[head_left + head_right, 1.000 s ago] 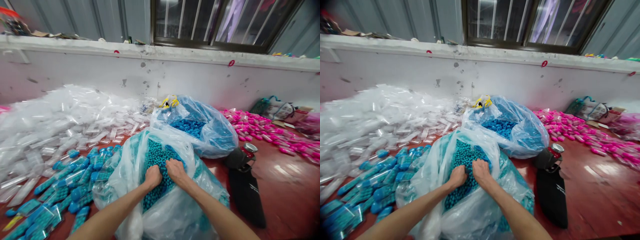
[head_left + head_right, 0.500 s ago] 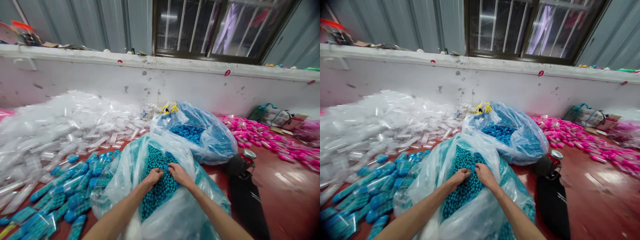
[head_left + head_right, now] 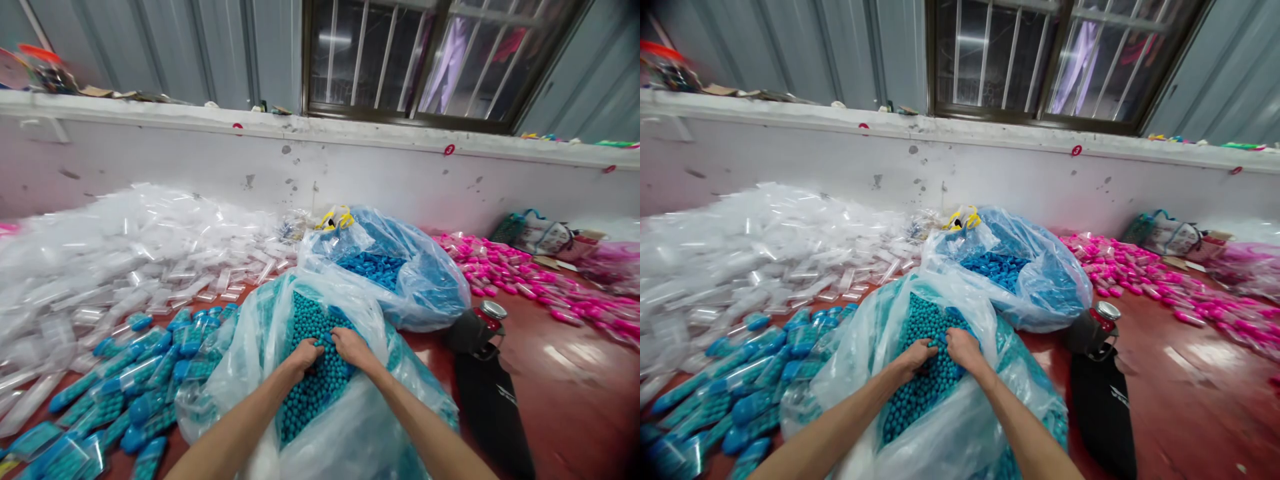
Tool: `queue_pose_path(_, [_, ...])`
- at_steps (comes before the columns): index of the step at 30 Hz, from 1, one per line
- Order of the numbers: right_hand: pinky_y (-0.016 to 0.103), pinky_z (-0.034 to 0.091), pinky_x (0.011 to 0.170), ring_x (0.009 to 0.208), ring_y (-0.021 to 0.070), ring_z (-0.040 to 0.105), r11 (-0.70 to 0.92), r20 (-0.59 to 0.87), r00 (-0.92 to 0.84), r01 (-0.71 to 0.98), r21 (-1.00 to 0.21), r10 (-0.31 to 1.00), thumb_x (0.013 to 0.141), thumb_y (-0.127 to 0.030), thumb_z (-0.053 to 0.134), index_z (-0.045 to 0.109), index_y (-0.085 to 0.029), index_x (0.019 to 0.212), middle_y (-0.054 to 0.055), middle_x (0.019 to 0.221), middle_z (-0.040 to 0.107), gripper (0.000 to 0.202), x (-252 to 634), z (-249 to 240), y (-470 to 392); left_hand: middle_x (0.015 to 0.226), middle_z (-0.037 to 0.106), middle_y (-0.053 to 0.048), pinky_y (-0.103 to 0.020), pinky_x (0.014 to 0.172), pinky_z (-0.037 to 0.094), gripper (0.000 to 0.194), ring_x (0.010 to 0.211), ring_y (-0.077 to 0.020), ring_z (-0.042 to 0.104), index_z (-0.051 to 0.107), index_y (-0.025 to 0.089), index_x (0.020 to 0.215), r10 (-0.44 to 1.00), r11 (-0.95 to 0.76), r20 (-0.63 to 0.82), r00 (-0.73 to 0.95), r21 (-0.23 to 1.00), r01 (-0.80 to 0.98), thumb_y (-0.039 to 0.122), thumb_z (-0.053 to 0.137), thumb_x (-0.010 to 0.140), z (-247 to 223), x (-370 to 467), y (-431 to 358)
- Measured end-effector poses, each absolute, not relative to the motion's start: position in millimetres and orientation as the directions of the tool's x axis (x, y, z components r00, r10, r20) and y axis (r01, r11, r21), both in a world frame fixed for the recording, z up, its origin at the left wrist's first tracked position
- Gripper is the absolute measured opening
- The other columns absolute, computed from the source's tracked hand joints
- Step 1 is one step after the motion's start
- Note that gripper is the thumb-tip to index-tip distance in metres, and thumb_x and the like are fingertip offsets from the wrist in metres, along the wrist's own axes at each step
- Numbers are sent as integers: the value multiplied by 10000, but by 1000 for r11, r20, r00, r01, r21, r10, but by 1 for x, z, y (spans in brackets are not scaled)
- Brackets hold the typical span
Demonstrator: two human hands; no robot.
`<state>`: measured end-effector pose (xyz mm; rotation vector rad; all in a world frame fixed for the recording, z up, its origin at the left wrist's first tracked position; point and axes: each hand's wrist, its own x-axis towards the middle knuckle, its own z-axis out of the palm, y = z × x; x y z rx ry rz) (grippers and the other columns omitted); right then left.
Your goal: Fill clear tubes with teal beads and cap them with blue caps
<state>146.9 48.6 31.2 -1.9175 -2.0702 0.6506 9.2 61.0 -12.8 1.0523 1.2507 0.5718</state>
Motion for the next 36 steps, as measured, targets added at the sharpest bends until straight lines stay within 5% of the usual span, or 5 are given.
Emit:
queue_pose_path(6, [214,402,600,611,118,544,23,-117,-146,713,-701,982,847,-140,332,585,-149,965,17,693,622,279,153,27,50,680,563,13,-231,554,346,463,629,-131,499,561,151,919,797,499,-497,343,862,90,440,685,579,-6,-10,52])
queue_pose_path(12, [175,315,395,390,65,381,-37,-189,-243,518,-855,951,844,-219,357,544,-175,755,-50,541,507,211,148,24,46,746,594,-8,-216,554,340,480,682,-131,536,520,162,899,831,430,-399,386,903,7,494,651,578,10,-20,42])
queue_pose_path(20, [190,340,428,424,81,426,23,-23,-97,452,-892,995,846,-306,362,443,-195,620,-43,538,487,265,129,30,33,605,546,37,-196,380,250,516,373,-78,466,448,163,943,860,383,-309,407,916,-114,545,605,634,21,-13,27])
queue_pose_path(28, [216,346,551,544,114,477,258,193,-172,592,-764,966,862,-258,344,550,-182,671,-16,582,535,291,123,49,16,635,517,62,-183,387,331,807,442,-75,472,281,185,1287,904,401,-320,283,863,-308,449,667,629,25,-11,22])
queue_pose_path(36, [206,357,573,560,110,485,283,127,-317,515,-809,940,847,-245,370,568,-179,654,-18,598,556,284,129,55,19,554,497,80,-177,331,260,814,345,-51,400,334,149,1250,924,322,-249,290,916,-238,536,644,605,23,-15,20])
